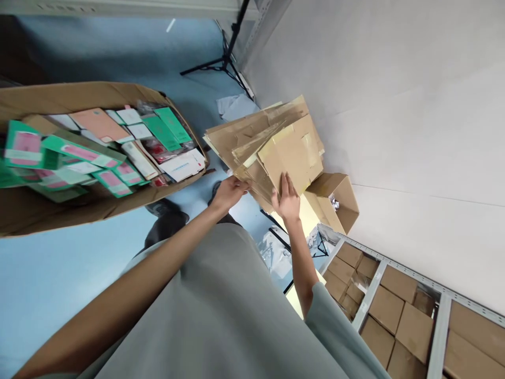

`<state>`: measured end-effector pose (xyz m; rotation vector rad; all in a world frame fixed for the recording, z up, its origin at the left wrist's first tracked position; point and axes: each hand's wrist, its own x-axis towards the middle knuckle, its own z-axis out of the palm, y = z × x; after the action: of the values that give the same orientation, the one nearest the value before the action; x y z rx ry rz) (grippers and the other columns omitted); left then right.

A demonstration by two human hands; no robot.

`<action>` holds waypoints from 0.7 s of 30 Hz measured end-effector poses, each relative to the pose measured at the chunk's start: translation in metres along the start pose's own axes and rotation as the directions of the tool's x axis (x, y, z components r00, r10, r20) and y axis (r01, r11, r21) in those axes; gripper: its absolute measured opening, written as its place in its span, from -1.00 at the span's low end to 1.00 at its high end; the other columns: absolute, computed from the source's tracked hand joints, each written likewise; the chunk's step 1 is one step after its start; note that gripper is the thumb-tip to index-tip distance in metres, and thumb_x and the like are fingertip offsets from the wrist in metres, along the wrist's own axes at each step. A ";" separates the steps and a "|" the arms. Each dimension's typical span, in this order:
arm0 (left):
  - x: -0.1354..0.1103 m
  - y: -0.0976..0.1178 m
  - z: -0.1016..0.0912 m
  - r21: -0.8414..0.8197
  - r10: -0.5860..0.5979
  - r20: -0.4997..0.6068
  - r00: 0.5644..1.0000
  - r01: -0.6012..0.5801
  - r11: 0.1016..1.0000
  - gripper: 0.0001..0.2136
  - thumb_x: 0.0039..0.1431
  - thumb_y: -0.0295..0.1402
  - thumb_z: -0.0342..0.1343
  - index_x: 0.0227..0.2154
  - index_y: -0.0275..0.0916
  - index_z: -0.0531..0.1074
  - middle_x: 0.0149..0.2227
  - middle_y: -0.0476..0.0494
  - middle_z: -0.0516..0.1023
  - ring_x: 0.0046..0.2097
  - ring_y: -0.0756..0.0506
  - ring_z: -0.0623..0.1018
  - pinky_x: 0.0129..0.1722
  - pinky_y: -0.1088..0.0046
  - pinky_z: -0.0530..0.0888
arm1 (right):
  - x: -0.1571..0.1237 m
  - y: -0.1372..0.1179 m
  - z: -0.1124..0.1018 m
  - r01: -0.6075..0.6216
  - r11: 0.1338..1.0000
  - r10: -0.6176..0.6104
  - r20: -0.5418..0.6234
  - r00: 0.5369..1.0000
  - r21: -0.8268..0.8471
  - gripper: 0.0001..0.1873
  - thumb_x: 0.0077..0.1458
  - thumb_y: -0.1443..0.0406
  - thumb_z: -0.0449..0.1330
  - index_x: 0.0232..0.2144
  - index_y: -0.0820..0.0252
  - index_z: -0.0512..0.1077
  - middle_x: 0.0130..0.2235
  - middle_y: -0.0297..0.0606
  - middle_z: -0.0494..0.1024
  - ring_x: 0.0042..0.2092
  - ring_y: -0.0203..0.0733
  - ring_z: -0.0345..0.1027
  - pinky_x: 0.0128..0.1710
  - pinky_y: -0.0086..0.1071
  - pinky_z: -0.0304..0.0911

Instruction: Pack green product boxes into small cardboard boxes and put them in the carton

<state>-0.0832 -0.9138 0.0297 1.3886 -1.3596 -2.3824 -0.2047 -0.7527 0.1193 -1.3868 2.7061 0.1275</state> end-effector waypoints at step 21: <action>0.006 -0.015 0.022 0.083 0.115 -0.035 0.993 -0.112 0.990 -0.73 0.20 -0.21 0.33 -0.09 -0.07 0.47 -0.11 -0.21 0.76 0.06 -0.32 0.75 0.17 0.09 0.63 | -0.038 0.046 -0.090 -0.340 0.935 0.355 -0.343 0.870 0.105 -0.38 0.50 0.04 0.05 0.36 0.32 0.46 -0.27 -0.06 0.76 -0.32 0.05 0.70 -0.31 -0.24 0.58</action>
<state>-0.0978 -0.8933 0.0197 1.3310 -1.4979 -2.2394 -0.2245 -0.7062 0.2143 -0.9723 3.2172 -0.1749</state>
